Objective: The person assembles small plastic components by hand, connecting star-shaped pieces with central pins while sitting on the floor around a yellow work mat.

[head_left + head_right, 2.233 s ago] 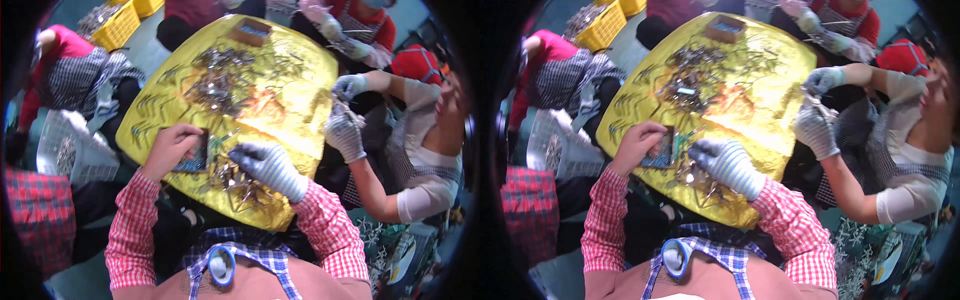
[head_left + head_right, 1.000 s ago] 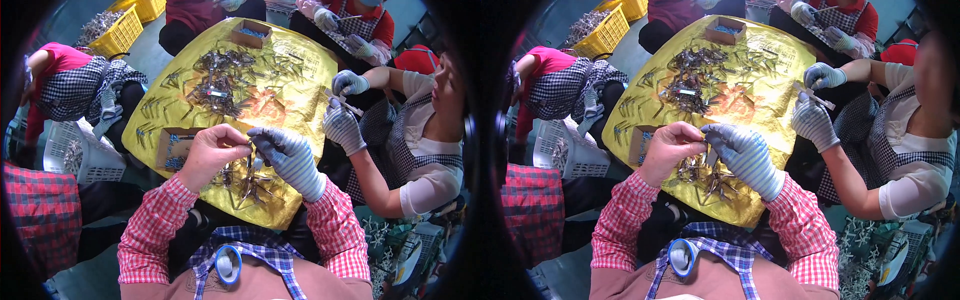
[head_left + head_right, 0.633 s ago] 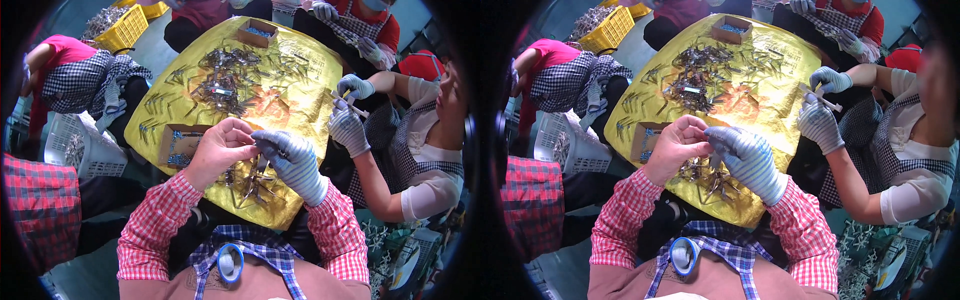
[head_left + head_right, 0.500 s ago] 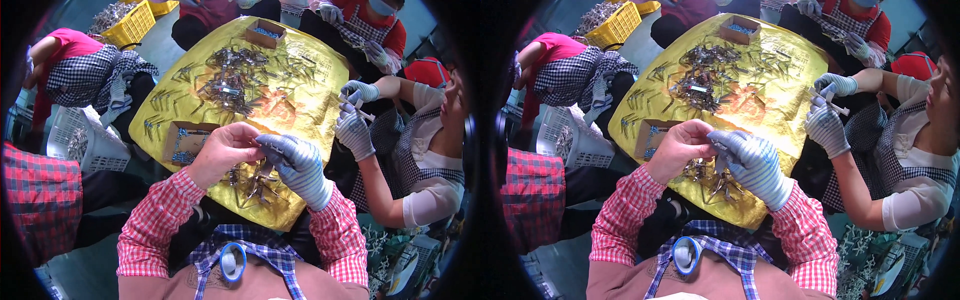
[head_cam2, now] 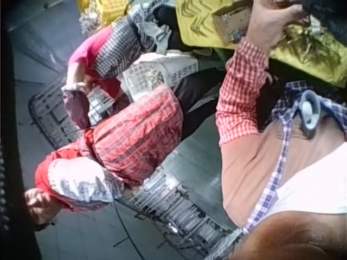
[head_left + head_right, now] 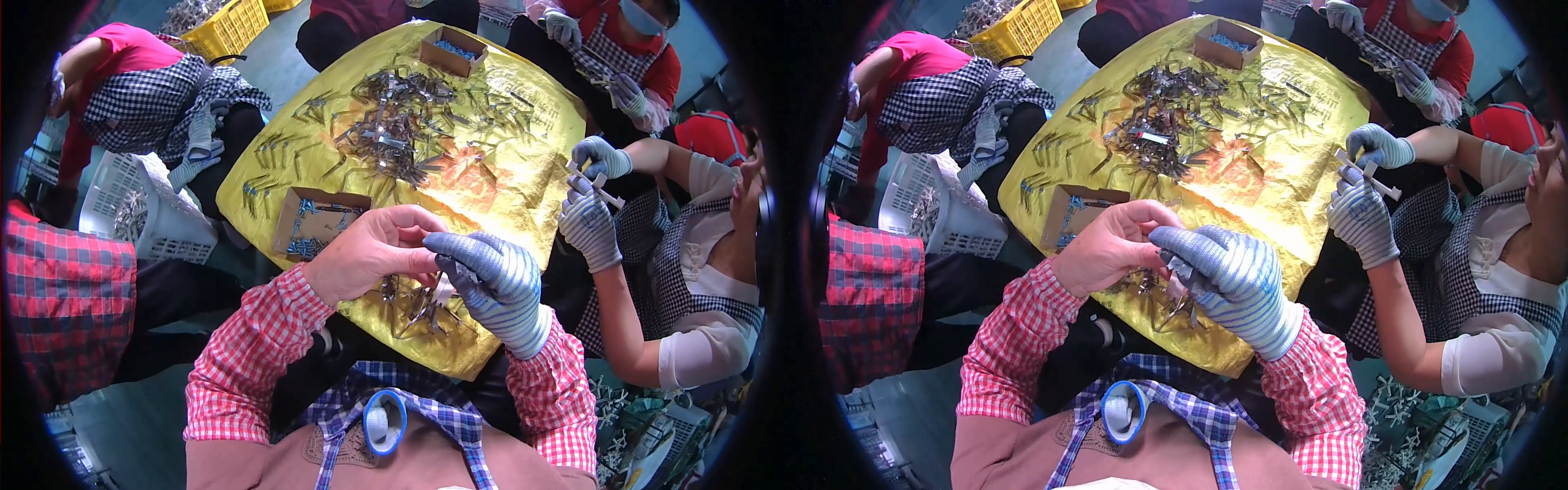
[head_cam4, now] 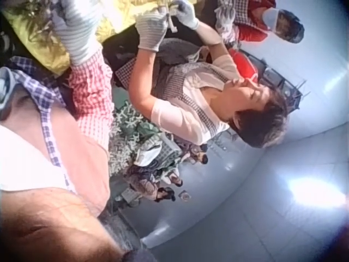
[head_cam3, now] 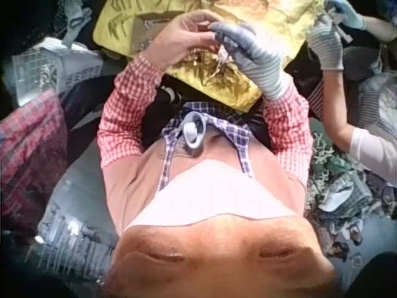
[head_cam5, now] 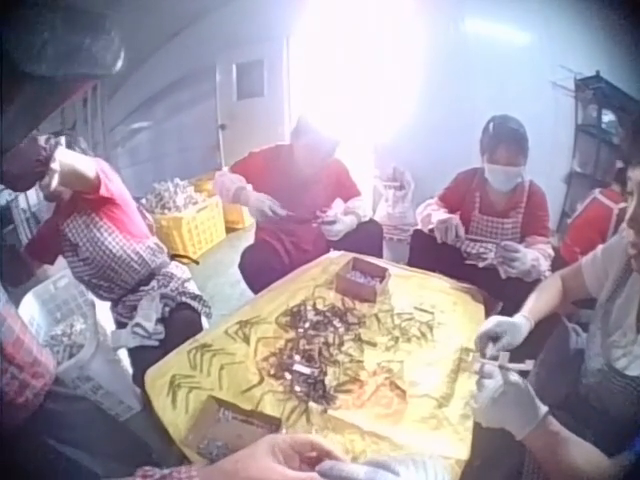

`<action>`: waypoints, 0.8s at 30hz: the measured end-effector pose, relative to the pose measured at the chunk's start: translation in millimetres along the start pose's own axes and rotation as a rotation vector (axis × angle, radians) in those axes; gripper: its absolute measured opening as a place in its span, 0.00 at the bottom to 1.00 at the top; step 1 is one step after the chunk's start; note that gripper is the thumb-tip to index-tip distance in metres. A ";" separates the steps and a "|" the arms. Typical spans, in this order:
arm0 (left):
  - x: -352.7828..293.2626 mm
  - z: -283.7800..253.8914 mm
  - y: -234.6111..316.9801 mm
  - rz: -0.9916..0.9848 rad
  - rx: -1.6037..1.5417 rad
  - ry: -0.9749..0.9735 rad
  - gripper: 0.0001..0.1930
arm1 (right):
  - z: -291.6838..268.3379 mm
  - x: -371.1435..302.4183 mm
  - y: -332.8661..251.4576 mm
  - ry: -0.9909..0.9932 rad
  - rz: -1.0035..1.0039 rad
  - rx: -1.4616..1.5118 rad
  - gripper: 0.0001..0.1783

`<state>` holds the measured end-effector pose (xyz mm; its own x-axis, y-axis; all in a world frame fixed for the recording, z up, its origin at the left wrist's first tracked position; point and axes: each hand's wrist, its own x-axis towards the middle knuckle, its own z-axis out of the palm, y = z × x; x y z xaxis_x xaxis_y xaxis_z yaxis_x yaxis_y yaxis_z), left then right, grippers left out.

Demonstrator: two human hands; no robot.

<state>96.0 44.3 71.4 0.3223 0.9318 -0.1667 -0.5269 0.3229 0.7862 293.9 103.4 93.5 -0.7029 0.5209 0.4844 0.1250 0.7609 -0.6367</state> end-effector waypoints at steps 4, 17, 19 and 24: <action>-1.3 -2.1 -4.5 0.140 0.046 0.026 0.13 | 1.4 -6.1 2.7 -0.033 -0.003 0.055 0.22; -1.8 4.5 -7.2 0.422 0.490 0.354 0.10 | 5.3 -7.2 -4.5 0.011 0.463 0.659 0.17; -0.7 3.0 -8.9 0.434 0.488 0.381 0.11 | 8.4 -4.1 -6.7 0.045 0.657 0.749 0.17; 3.4 1.3 -9.5 0.469 0.414 0.375 0.11 | 20.7 -8.7 2.7 0.112 0.454 0.698 0.18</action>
<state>103.2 44.2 64.1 -0.1951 0.9748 0.1086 -0.1788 -0.1442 0.9733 285.8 92.9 75.1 -0.6105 0.7821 0.1247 -0.1093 0.0728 -0.9913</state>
